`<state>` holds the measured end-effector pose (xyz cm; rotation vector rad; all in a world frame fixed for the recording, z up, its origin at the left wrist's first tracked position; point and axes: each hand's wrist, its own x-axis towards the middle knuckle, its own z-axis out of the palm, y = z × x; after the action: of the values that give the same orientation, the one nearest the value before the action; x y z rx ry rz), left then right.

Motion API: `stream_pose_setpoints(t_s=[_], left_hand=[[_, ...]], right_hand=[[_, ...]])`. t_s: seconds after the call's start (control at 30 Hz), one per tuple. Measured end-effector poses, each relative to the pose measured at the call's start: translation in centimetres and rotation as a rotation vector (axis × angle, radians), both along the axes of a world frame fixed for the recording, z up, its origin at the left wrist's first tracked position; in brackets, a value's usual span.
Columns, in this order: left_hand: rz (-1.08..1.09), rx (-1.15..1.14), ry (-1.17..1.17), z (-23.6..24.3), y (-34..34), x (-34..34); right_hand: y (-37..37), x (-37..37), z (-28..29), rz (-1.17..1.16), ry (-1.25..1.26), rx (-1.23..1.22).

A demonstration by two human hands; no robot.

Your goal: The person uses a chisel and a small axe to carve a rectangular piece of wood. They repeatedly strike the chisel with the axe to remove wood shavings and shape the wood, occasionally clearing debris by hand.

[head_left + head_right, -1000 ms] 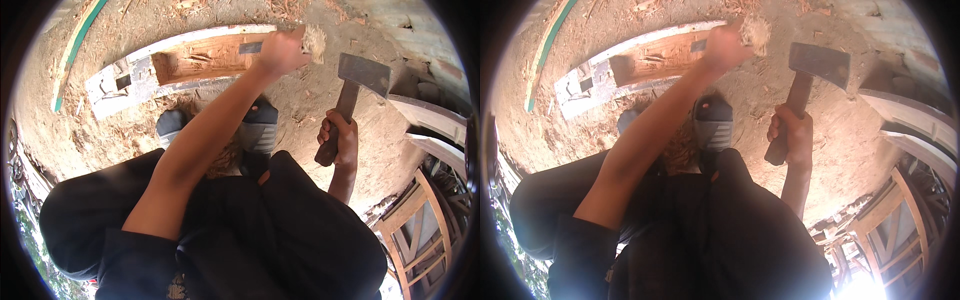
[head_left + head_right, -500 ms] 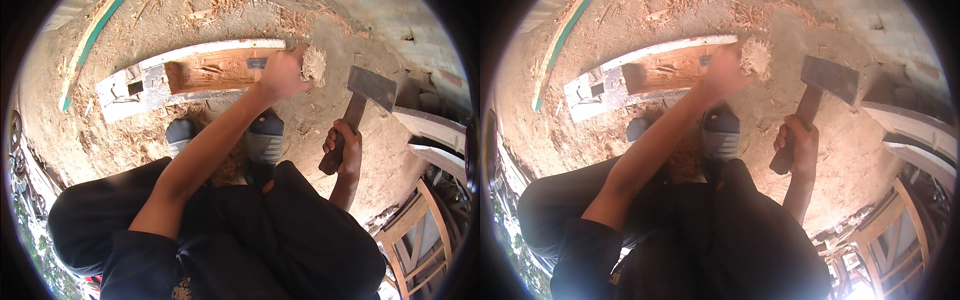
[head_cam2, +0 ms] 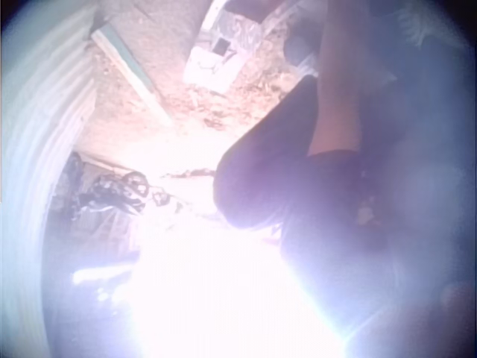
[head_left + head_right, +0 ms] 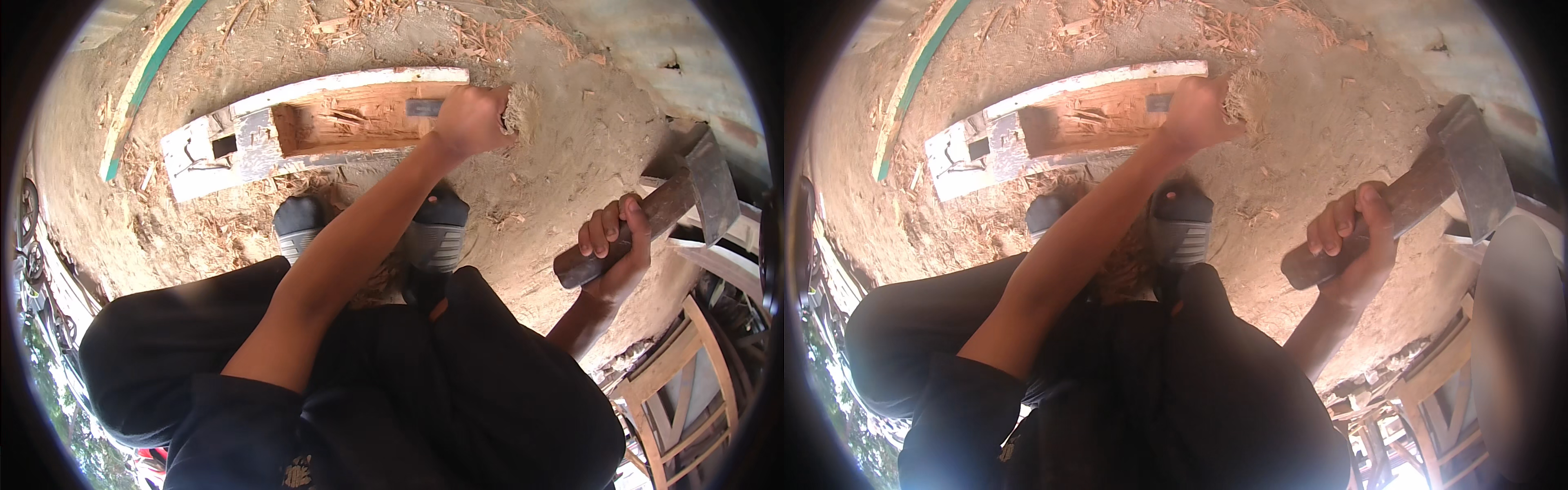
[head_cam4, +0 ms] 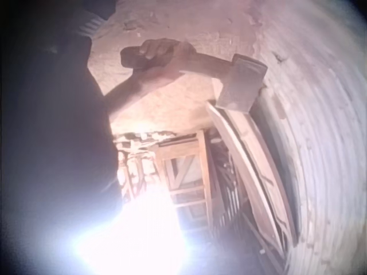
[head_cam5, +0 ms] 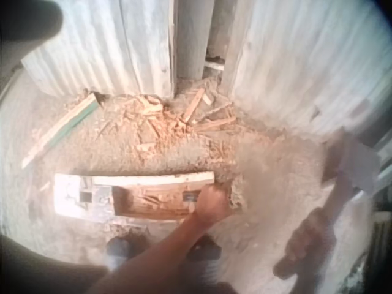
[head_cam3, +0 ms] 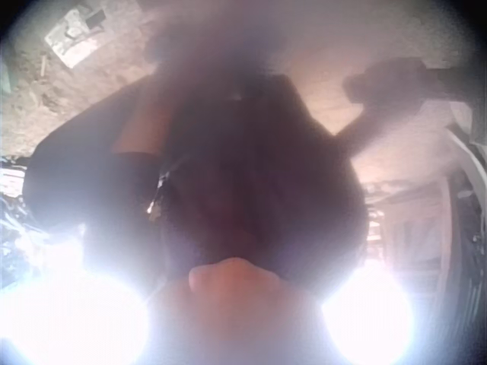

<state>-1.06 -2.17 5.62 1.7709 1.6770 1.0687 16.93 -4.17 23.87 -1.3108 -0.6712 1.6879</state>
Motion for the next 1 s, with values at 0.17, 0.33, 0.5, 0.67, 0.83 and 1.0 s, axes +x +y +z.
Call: stream_pose_setpoints(t_s=[0.17,0.33,0.5,0.67,0.83,1.0], left_hand=[[0.015,0.048,0.054,-0.2,-0.1,0.1],[0.022,0.040,0.043,-0.5,-0.4,0.0],[0.028,0.068,0.065,-0.5,0.0,-0.1],[0.019,0.037,0.039,-0.7,0.0,0.1],[0.043,-0.019,0.047,-0.8,0.4,0.2],[0.066,-0.050,0.060,-0.9,0.4,0.0]], right_hand=[[-2.2,-1.1,-4.3,0.560,-0.433,-0.265],[-1.8,-1.3,-3.2,0.414,-0.333,-0.276],[0.3,0.3,-0.9,0.092,-0.306,-0.054],[0.3,-1.0,-2.4,-0.023,-0.198,0.000],[-1.7,0.1,-5.2,0.458,-0.334,-0.338],[-0.3,1.7,-3.0,0.192,-0.341,-0.199]])
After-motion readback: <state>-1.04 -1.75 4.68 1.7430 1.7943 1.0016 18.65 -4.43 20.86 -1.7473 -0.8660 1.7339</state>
